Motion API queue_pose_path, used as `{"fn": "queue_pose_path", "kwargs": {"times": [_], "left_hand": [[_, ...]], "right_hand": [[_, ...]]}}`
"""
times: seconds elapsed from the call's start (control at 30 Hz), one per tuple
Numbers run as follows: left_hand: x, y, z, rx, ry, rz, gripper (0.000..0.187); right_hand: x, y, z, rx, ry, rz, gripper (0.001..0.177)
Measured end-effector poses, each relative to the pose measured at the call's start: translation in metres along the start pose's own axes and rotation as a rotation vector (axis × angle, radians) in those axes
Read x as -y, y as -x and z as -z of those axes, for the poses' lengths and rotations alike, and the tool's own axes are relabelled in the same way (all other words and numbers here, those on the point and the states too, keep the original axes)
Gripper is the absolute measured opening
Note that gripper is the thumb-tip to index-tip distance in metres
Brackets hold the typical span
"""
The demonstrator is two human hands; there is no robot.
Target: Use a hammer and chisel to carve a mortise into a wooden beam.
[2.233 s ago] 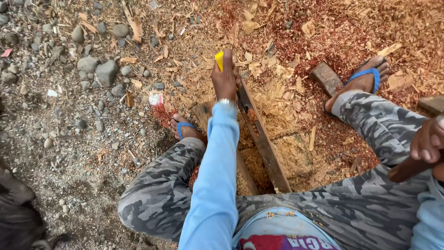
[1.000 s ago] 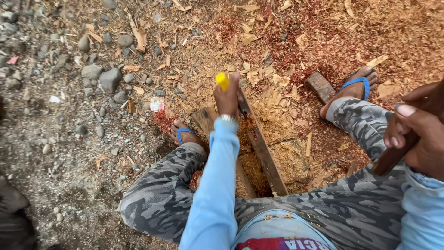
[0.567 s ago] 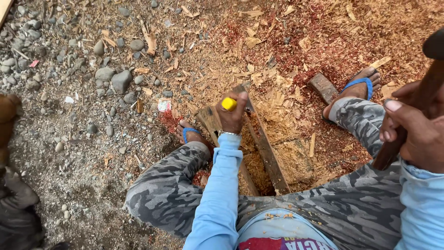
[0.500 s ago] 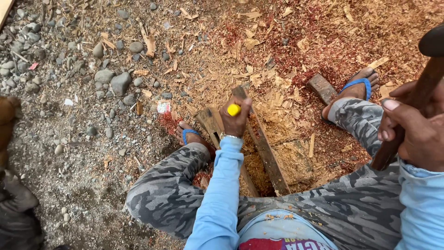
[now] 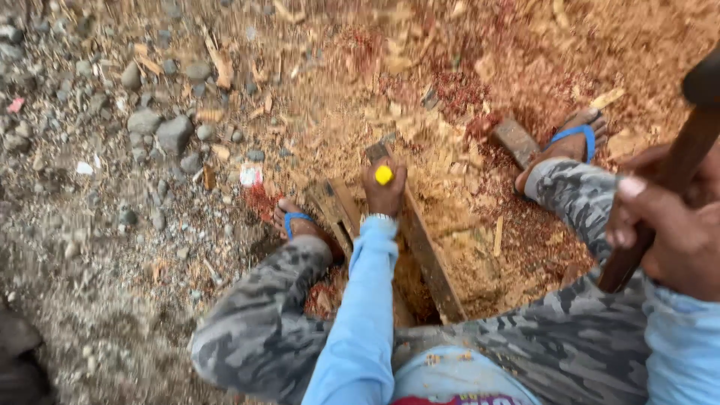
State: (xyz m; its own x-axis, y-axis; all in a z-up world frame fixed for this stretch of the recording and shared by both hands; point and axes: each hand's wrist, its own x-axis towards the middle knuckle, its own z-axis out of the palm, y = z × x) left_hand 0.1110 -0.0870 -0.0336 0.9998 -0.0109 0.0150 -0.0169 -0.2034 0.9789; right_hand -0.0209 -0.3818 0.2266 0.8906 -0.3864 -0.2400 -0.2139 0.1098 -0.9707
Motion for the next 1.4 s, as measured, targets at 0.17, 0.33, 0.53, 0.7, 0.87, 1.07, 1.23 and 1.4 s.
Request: {"fn": "queue_pose_path", "kwargs": {"times": [0.17, 0.33, 0.53, 0.7, 0.87, 1.07, 1.23, 1.4], "left_hand": [[-0.036, 0.011, -0.003, -0.095, 0.006, 0.104, 0.028], [0.012, -0.014, 0.002, -0.128, 0.199, -0.004, 0.014], [0.003, -0.097, 0.004, -0.112, 0.162, 0.490, 0.029], [-0.027, -0.106, 0.005, -0.239, 0.292, 0.596, 0.034], [-0.034, -0.003, 0.011, -0.150, 0.125, 0.192, 0.035], [-0.016, -0.048, -0.004, -0.141, 0.049, 0.152, 0.038], [-0.022, -0.100, -0.010, -0.122, 0.121, 0.630, 0.041], [-0.059, -0.043, 0.017, 0.055, 0.281, 0.593, 0.037]], "right_hand": [[0.007, -0.002, -0.004, -0.008, 0.130, -0.059, 0.015], [0.013, -0.002, -0.010, -0.008, 0.153, -0.067, 0.017], [0.022, -0.010, -0.023, -0.007, 0.126, 0.026, 0.018], [0.025, -0.008, -0.025, 0.004, 0.118, 0.007, 0.016], [0.024, -0.002, -0.021, -0.011, 0.083, -0.025, 0.017], [0.023, -0.009, -0.023, 0.023, 0.122, 0.025, 0.016], [0.021, -0.015, -0.027, 0.015, 0.160, -0.012, 0.017], [0.026, -0.015, -0.030, 0.027, 0.122, -0.050, 0.019]]}}
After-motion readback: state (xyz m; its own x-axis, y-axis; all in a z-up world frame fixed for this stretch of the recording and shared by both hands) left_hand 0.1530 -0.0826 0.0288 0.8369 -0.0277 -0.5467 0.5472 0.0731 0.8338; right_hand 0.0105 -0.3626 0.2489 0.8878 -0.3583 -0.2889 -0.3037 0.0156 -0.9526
